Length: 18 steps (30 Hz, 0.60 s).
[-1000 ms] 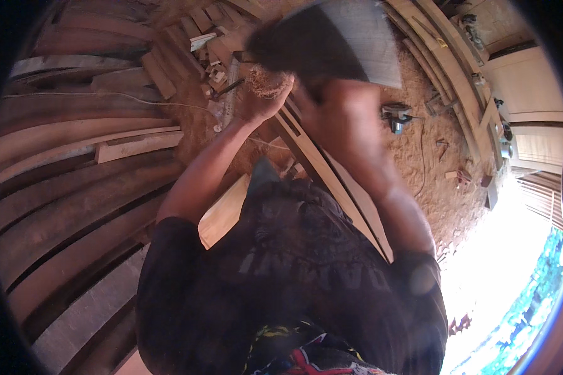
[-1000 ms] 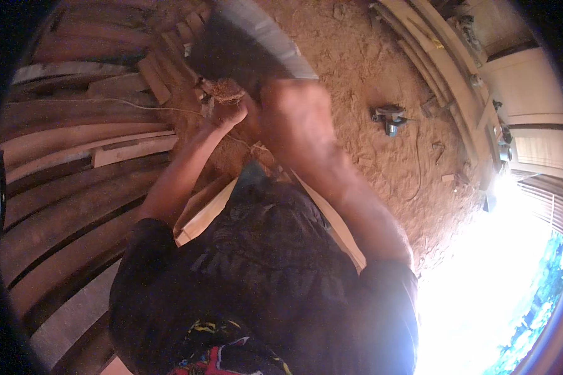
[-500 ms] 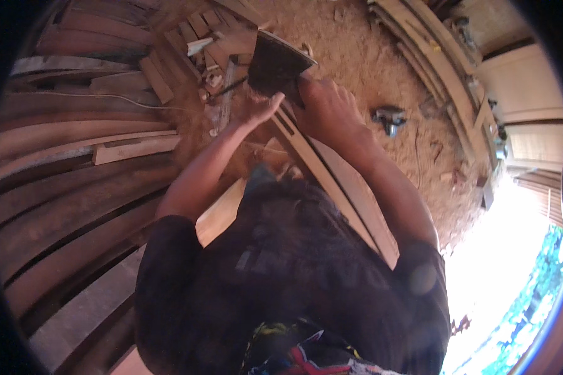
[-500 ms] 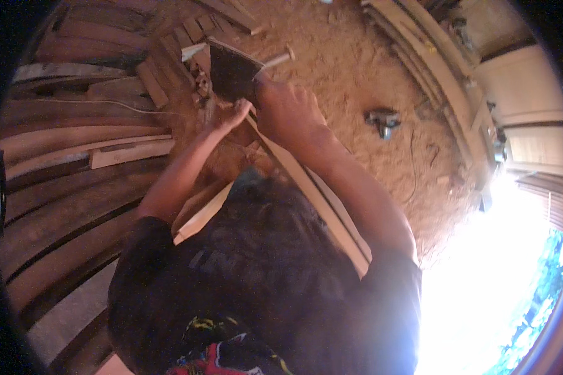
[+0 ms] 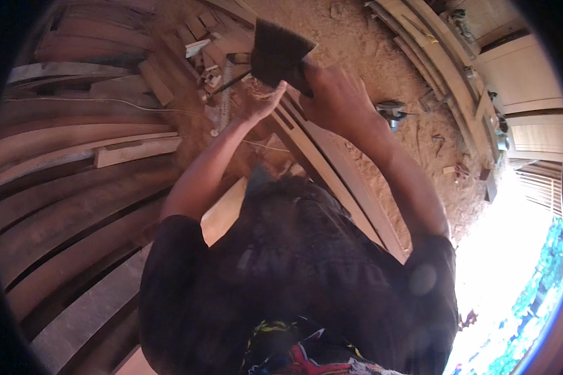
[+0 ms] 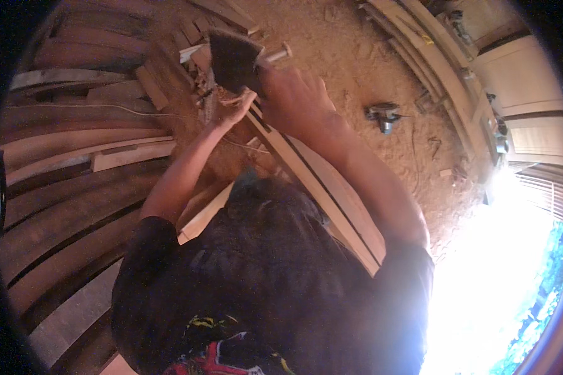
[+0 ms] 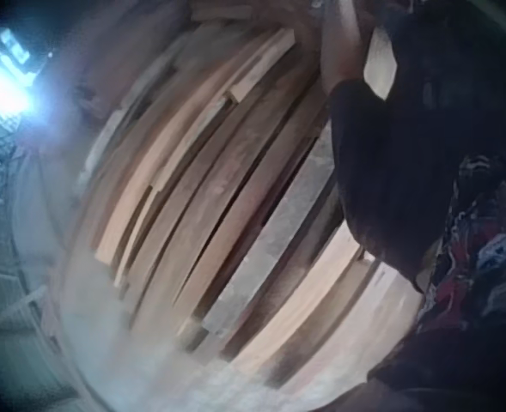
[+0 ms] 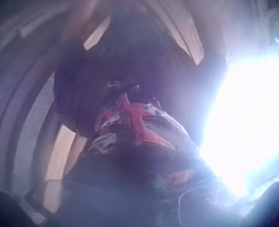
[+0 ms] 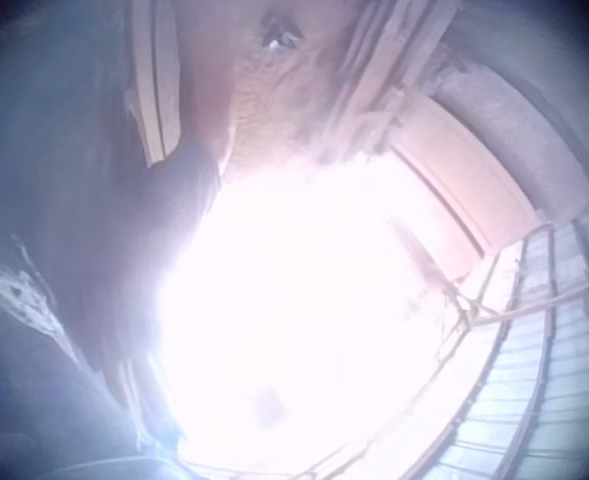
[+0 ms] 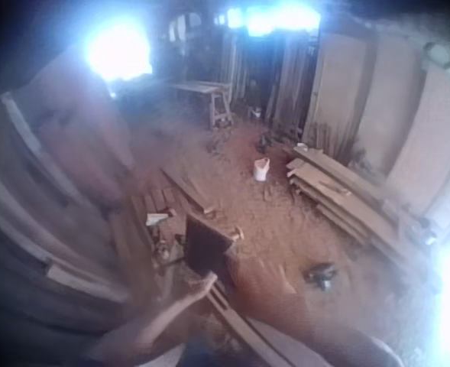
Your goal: The person uses a chisel and a hammer to carve a small wooden piece held in the left hand. The person repeatedly taps the chisel to remove wood shavings and shape the piece. The work occurs in a cluttered woodworking area with wood scraps and tools visible on the floor.
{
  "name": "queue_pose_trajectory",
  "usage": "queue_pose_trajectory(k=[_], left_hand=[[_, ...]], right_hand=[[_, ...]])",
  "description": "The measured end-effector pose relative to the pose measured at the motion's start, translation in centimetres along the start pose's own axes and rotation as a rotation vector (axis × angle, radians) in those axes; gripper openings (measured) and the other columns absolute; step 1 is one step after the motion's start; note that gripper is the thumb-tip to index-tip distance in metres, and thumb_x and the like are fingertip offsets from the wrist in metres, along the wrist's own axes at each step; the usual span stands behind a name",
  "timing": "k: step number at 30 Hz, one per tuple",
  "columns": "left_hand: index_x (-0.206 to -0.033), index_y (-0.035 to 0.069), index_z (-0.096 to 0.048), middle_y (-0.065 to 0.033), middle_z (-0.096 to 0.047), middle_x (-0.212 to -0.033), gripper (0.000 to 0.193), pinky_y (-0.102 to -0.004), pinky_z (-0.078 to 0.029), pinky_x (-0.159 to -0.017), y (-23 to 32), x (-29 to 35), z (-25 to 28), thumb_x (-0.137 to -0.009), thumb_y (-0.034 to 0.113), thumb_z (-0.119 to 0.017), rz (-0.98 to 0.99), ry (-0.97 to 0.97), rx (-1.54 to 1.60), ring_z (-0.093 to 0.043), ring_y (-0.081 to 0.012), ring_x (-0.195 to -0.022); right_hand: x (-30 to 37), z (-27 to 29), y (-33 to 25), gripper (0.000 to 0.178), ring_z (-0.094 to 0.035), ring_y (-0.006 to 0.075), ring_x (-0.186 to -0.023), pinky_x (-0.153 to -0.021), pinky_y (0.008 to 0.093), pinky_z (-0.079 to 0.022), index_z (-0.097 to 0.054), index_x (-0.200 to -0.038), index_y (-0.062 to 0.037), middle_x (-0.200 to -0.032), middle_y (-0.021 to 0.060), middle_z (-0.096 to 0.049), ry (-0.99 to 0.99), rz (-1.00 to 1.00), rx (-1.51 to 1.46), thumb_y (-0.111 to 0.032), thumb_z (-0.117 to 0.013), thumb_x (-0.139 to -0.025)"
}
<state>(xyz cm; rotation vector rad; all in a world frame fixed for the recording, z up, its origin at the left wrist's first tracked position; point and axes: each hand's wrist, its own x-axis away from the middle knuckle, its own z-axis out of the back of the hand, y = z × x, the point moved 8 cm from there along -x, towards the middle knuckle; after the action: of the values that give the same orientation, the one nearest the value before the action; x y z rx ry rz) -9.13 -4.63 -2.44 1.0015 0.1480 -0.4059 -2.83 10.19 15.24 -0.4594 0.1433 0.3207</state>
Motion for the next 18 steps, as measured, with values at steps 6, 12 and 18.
queue_pose_trajectory(k=[6,12,18], left_hand=[[-0.1,0.006,-0.072,-0.0133,-0.072,-0.091,0.018,-0.0472,-0.056,-0.077,3.9,0.6,1.4,-0.095,0.023,-0.069,-0.335,0.117,-0.163,-0.069,-0.0361,-0.087],[-0.105,0.004,-0.071,-0.0136,-0.074,-0.099,0.017,-0.0424,-0.057,-0.08,4.1,0.9,0.3,-0.089,0.01,-0.072,-0.321,0.018,-0.109,-0.071,-0.0313,-0.092],[-0.091,0.008,-0.06,-0.0016,-0.063,-0.079,0.023,-0.0352,-0.054,-0.068,-0.7,-2.8,2.7,-0.094,0.024,-0.077,0.221,0.084,-0.127,-0.063,-0.0161,-0.073]], right_hand=[[1.2,-0.2,-1.2,0.022,-0.071,0.0438,-0.088,-0.078,0.0534,-0.058,-0.067,-0.098,0.0001,-0.086,0.023,-0.07,0.089,-0.139,-0.048,-0.02,-0.065,-0.09],[2.9,-2.7,1.8,0.029,-0.07,0.0446,-0.101,-0.085,0.0555,-0.055,-0.065,-0.11,0.0004,-0.099,0.0283,-0.071,-0.209,-0.196,-0.151,-0.017,-0.064,-0.087],[8.3,-2.4,6.3,0.037,-0.07,0.0479,-0.091,-0.08,0.0499,-0.057,-0.066,-0.108,0.0035,-0.092,0.03,-0.071,0.079,-0.483,-0.45,-0.024,-0.07,-0.082]])
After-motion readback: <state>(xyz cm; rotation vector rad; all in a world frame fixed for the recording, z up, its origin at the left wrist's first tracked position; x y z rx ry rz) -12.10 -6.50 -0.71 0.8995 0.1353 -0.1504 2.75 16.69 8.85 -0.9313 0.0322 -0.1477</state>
